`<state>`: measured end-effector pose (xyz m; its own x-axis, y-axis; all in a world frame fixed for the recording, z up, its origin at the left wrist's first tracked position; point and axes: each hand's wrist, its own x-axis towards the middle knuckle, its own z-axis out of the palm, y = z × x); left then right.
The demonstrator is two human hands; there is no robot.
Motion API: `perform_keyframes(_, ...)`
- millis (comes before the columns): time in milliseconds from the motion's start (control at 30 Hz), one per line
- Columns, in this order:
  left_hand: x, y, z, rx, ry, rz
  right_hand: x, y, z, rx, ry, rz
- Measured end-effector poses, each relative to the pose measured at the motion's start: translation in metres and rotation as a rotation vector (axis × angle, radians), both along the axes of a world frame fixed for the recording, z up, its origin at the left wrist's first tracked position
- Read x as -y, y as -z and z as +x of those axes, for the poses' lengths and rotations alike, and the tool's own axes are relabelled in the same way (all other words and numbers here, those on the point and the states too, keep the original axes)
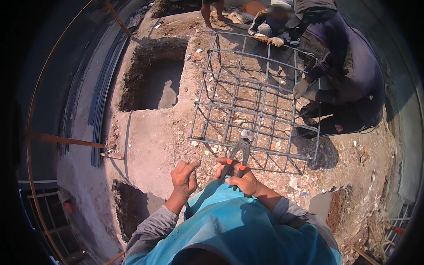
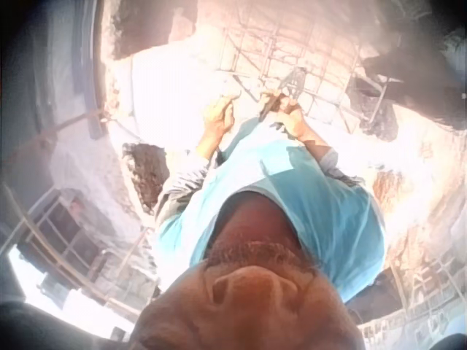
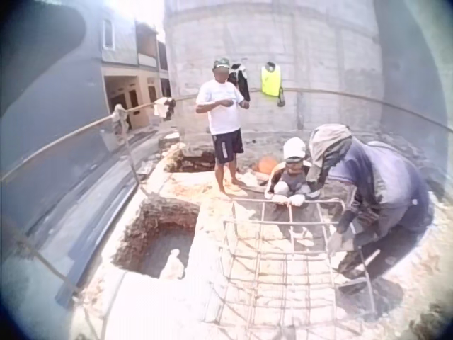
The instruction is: The person constructs a rebar cage by hand and using a tool to twist wire around the intersections of the metal bars.
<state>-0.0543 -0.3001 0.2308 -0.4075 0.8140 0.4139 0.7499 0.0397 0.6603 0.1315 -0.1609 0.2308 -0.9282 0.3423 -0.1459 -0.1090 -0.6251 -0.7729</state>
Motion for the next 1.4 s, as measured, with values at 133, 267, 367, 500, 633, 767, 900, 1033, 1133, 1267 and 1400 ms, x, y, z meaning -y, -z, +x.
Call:
perform_keyframes(133,0.113,0.077,-0.047,0.215,-0.678,-0.374,-0.038,0.033,-0.019,0.222,0.141,0.261)
perform_keyframes(267,0.287,0.188,-0.057,0.632,-1.044,-0.263,-0.058,0.059,-0.021,0.535,0.188,0.483)
perform_keyframes(367,0.393,0.239,-0.037,0.655,-1.349,-0.760,-0.041,0.064,-0.034,0.499,0.401,0.446)
perform_keyframes(500,0.376,0.270,-0.100,0.846,-1.274,-0.705,-0.031,0.094,-0.075,0.571,0.505,0.387)
perform_keyframes(633,0.390,0.307,-0.226,1.109,-1.125,-0.469,-0.005,0.136,-0.140,1.128,0.452,0.559)
perform_keyframes(767,0.341,0.224,-0.431,0.781,-0.760,-0.405,0.065,0.185,-0.137,1.342,0.466,0.384)
perform_keyframes(900,0.320,0.153,-0.586,0.449,-0.780,-0.287,0.139,0.153,-0.156,1.443,0.415,0.204)
perform_keyframes(1033,0.288,0.140,-0.655,0.320,-0.726,-0.239,0.206,0.236,-0.131,1.393,0.602,0.167)
perform_keyframes(1133,0.243,0.142,-0.663,0.262,-0.563,-0.386,0.224,0.247,-0.147,1.481,0.753,-0.102)
perform_keyframes(1267,0.172,0.141,-0.612,0.345,-0.218,-0.388,0.236,0.315,-0.140,1.472,0.714,0.220)
perform_keyframes(1400,0.157,0.158,-0.636,0.154,-0.012,-0.448,0.147,0.326,-0.217,1.379,0.868,0.114)
